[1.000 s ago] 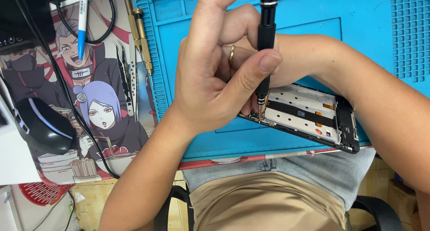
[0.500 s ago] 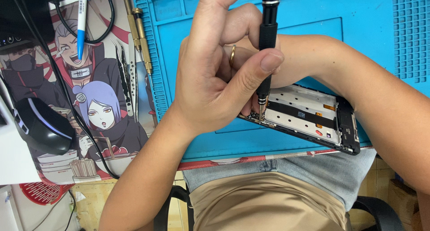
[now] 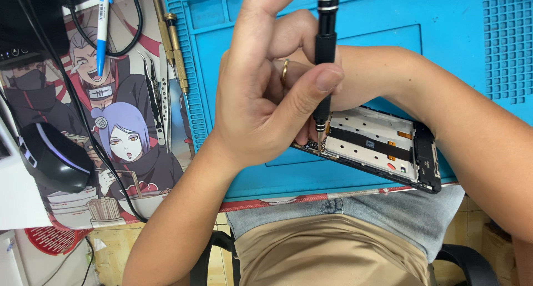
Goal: The person uses a screwdriver to remove and reattach screws on a disassembled smartphone placed on a blue work mat. They handle the phone's internal components and casing, occasionally lifting and rotating the device to access different areas.
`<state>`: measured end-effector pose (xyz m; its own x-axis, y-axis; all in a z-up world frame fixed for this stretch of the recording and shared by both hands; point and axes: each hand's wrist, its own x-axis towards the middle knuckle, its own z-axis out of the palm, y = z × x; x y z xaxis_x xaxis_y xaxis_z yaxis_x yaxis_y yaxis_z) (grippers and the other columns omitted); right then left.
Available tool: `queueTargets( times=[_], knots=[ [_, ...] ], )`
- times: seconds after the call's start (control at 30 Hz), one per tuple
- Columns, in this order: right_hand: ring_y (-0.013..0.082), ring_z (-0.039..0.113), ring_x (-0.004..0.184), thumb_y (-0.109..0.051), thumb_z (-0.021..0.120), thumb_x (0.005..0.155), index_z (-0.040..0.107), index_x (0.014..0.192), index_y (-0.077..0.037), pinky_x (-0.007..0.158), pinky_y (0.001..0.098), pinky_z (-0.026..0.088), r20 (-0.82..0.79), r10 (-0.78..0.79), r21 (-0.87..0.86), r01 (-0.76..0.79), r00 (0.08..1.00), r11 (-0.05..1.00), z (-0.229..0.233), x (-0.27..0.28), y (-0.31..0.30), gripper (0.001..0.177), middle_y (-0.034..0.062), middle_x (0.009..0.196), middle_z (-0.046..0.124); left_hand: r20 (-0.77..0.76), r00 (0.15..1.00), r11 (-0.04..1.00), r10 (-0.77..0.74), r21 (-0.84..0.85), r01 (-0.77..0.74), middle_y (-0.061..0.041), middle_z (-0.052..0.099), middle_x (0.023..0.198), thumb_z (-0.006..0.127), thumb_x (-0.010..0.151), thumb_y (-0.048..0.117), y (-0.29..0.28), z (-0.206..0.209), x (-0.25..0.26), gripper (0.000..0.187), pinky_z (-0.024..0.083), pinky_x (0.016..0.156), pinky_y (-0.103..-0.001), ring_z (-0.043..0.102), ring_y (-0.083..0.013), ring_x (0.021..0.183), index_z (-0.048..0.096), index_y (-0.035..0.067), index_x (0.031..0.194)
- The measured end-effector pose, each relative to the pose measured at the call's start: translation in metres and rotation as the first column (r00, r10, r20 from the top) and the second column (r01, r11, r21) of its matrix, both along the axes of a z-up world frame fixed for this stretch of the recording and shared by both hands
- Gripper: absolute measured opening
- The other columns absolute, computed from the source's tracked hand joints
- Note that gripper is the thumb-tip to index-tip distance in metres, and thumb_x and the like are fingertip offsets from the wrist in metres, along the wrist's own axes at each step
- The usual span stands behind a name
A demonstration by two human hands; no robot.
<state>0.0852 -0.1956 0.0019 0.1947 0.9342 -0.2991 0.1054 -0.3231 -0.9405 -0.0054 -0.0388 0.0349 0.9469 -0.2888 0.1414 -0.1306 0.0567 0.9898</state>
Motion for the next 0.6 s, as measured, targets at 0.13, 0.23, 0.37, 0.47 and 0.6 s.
queueTargets(
  times=[0.13, 0.23, 0.37, 0.47, 0.6],
  knots=[
    [0.0150, 0.085, 0.066, 0.001, 0.066, 0.082, 0.081, 0.073, -0.002, 0.057, 0.0271, 0.072, -0.058, -0.029, -0.022, 0.028, 0.998, 0.999, -0.004, -0.002, 0.002, 0.017, 0.0087, 0.070, 0.085, 0.086, 0.993, 0.995, 0.075, -0.070, -0.069, -0.018, 0.073, 0.101, 0.065, 0.114, 0.032, -0.001, -0.005, -0.002, 0.071, 0.055, 0.061, -0.026, 0.068, -0.0185, 0.081, 0.027, 0.007, 0.169],
    [0.0124, 0.080, 0.062, 0.006, 0.061, 0.079, 0.076, 0.068, -0.003, 0.053, 0.0247, 0.067, -0.019, -0.016, 0.052, 0.017, 1.000, 0.998, -0.005, -0.002, 0.003, 0.021, 0.0069, 0.065, 0.080, 0.054, 0.993, 0.989, 0.101, -0.117, -0.095, -0.022, 0.071, 0.108, 0.066, 0.107, 0.037, -0.002, -0.001, -0.001, 0.079, 0.067, 0.046, -0.029, 0.070, -0.0203, 0.065, 0.023, 0.004, 0.165],
    [0.0119, 0.078, 0.060, 0.000, 0.066, 0.081, 0.075, 0.065, -0.002, 0.051, 0.0240, 0.064, -0.067, -0.014, 0.127, 0.022, 0.998, 0.992, -0.008, -0.001, 0.003, 0.018, 0.0078, 0.063, 0.079, 0.157, 0.984, 0.995, 0.088, -0.060, -0.079, -0.021, 0.073, 0.116, 0.065, 0.110, 0.038, -0.003, -0.007, -0.001, 0.076, 0.059, 0.057, -0.027, 0.072, -0.0194, 0.079, 0.027, 0.000, 0.164],
    [0.0113, 0.076, 0.057, -0.003, 0.065, 0.078, 0.073, 0.061, -0.002, 0.049, 0.0228, 0.061, -0.040, 0.008, 0.222, 0.001, 0.999, 0.975, -0.008, -0.001, 0.005, 0.019, 0.0076, 0.061, 0.077, 0.180, 0.980, 0.994, 0.086, -0.081, -0.072, -0.025, 0.073, 0.126, 0.065, 0.111, 0.034, -0.004, -0.008, -0.001, 0.074, 0.059, 0.062, -0.028, 0.071, -0.0202, 0.079, 0.027, -0.001, 0.163],
    [0.0142, 0.077, 0.056, 0.004, 0.065, 0.075, 0.072, 0.064, -0.001, 0.047, 0.0241, 0.060, -0.092, -0.006, 0.149, 0.020, 0.996, 0.989, 0.002, -0.003, 0.007, 0.014, 0.0092, 0.062, 0.077, 0.232, 0.965, 0.984, 0.118, -0.159, -0.083, -0.034, 0.066, 0.141, 0.066, 0.112, 0.029, -0.005, -0.012, 0.000, 0.071, 0.060, 0.056, -0.032, 0.071, -0.0258, 0.068, 0.026, -0.004, 0.161]
  ],
)
